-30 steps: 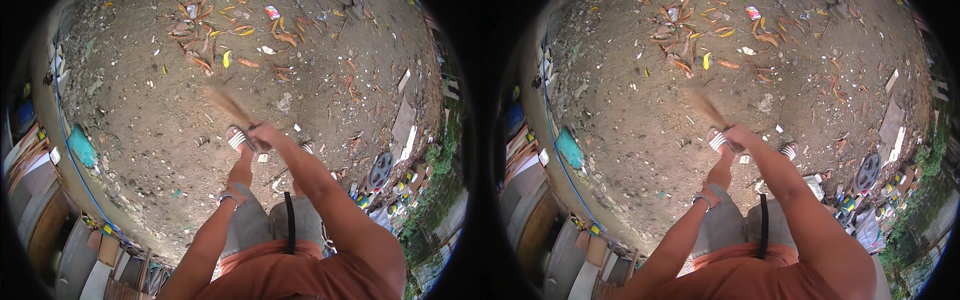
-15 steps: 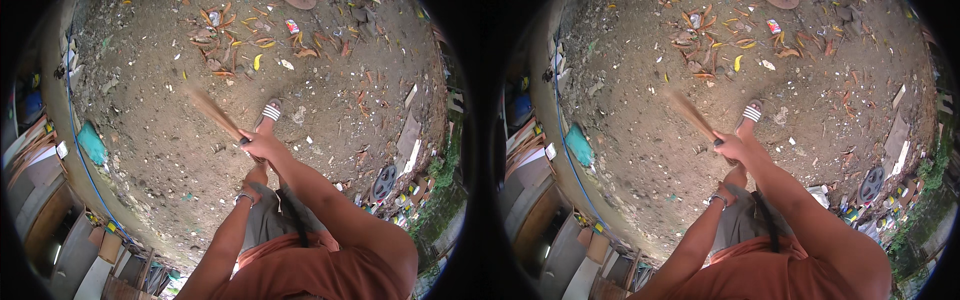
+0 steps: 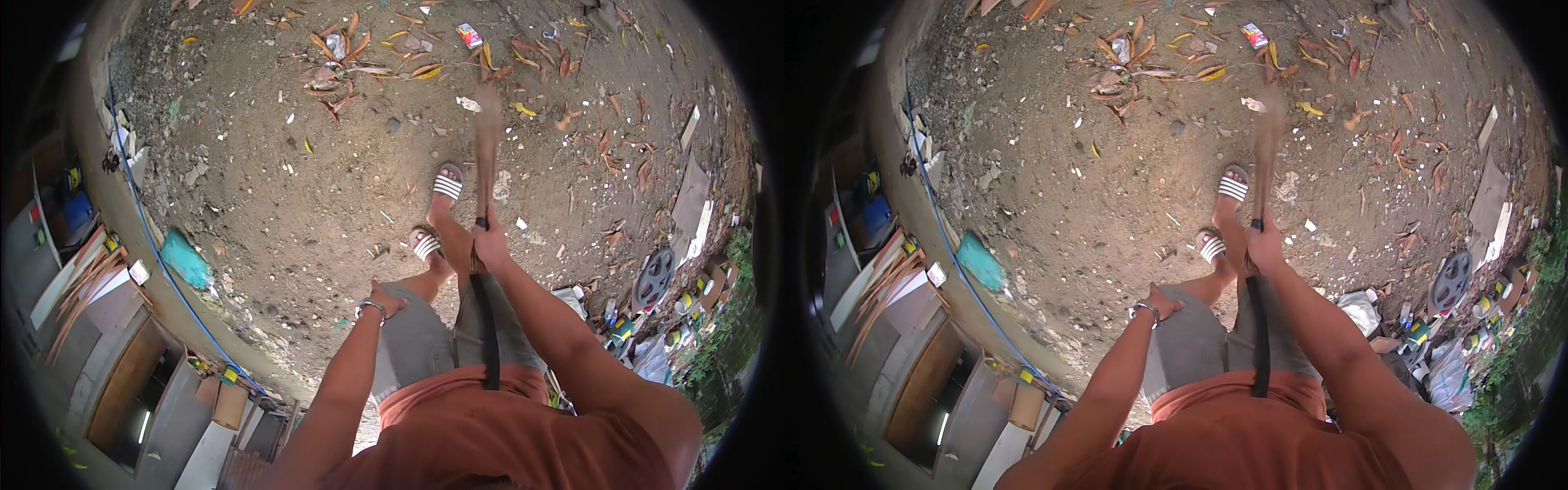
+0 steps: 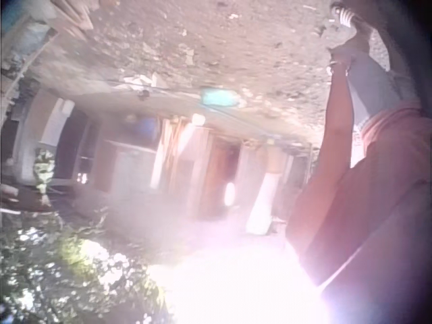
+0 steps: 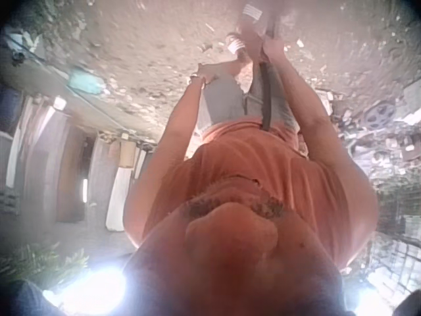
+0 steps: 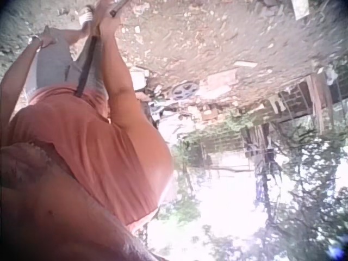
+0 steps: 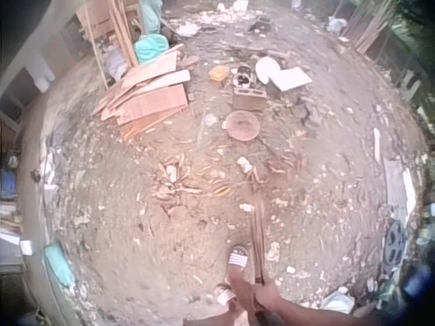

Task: The person sweeps a cluttered outdoor yard with a traditional broom, gathering leaves and small debris. They occasionally pause to move larger items like a steering wheel, plastic containers, and wooden planks to continue sweeping.

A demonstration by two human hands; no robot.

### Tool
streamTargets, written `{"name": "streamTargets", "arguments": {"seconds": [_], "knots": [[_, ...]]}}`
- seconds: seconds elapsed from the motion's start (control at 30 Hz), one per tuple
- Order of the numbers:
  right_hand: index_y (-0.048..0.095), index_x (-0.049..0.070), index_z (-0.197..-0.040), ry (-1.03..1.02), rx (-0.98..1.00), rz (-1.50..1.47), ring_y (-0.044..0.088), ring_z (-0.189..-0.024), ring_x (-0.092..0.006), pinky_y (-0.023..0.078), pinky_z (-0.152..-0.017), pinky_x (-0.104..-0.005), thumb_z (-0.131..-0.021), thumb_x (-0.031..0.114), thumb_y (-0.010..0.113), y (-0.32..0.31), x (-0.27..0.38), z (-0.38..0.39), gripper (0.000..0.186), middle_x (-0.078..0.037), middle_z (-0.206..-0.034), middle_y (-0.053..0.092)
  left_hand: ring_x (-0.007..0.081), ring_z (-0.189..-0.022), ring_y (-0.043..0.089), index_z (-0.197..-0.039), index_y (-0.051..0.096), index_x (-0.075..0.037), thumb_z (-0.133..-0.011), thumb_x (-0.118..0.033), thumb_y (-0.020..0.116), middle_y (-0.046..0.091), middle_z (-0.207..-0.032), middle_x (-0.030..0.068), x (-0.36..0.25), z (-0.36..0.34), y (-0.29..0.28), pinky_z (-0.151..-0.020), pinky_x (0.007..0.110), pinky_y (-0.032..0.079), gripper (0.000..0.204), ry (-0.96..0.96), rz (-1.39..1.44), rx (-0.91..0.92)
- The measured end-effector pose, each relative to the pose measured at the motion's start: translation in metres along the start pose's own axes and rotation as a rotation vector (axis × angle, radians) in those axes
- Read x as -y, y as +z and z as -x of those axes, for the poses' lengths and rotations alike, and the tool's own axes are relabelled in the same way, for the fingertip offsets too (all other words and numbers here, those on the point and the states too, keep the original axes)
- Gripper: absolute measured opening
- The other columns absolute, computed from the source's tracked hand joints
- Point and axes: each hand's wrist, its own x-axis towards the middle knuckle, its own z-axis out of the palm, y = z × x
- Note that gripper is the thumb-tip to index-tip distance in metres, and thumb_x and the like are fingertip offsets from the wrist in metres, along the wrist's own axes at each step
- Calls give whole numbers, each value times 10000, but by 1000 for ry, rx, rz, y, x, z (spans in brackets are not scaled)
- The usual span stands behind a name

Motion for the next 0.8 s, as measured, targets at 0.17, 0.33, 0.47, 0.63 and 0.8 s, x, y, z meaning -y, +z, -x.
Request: {"name": "streamTargets", "arguments": {"seconds": [0.17, 0.33, 0.47, 0.63, 0.8], "knots": [[519, 87, -1441, -102, 692, 459, 625, -759, -191, 514, -693, -348, -826, 147, 626, 19, -15, 6, 628, -109, -869, 664, 383, -1359, 474, -1534, -120, 72, -686, -513, 852, 406, -1493, 315, 44, 12, -60, -1141, 378, 379, 1416, 48, 149, -88], [513, 60, -1431, 79, 266, 261, 631, -733, -180, 513, -678, -331, -816, 146, 613, 33, 14, -1, 629, -104, -861, 669, 372, -1385, 437, -1526, -39, 107, -646, -561, 863, 387, -1509, 291, 77, -3, -80, -1154, 356, 354, 1427, 50, 112, -224], [331, 64, -1548, -156, 210, 362, 680, -821, -261, 534, -761, -360, -845, 191, 602, 67, 55, 69, 765, -199, -980, 684, 354, -1447, 362, -1582, -95, -47, -731, -545, 802, 184, -1650, 161, 67, -8, -118, -1170, 484, 331, 1333, -149, -158, -81], [372, 152, -1555, -73, 639, 106, 550, -597, -122, 475, -545, -279, -809, 122, 682, 235, 94, 67, 808, -24, -758, 540, 377, -1450, 355, -1589, -106, -94, -816, -493, 739, 275, -1622, 166, 71, -27, -221, -1131, 576, 349, 1213, -258, -299, 22], [533, 172, -1437, -18, 581, 324, 614, -616, -182, 523, -590, -355, -823, 140, 662, 353, 127, -28, 629, -82, -779, 648, 418, -1430, 375, -1590, -102, -106, -843, -469, 716, 311, -1579, 258, 133, -49, -263, -1117, 609, 349, 1166, -40, -225, -84]]}}
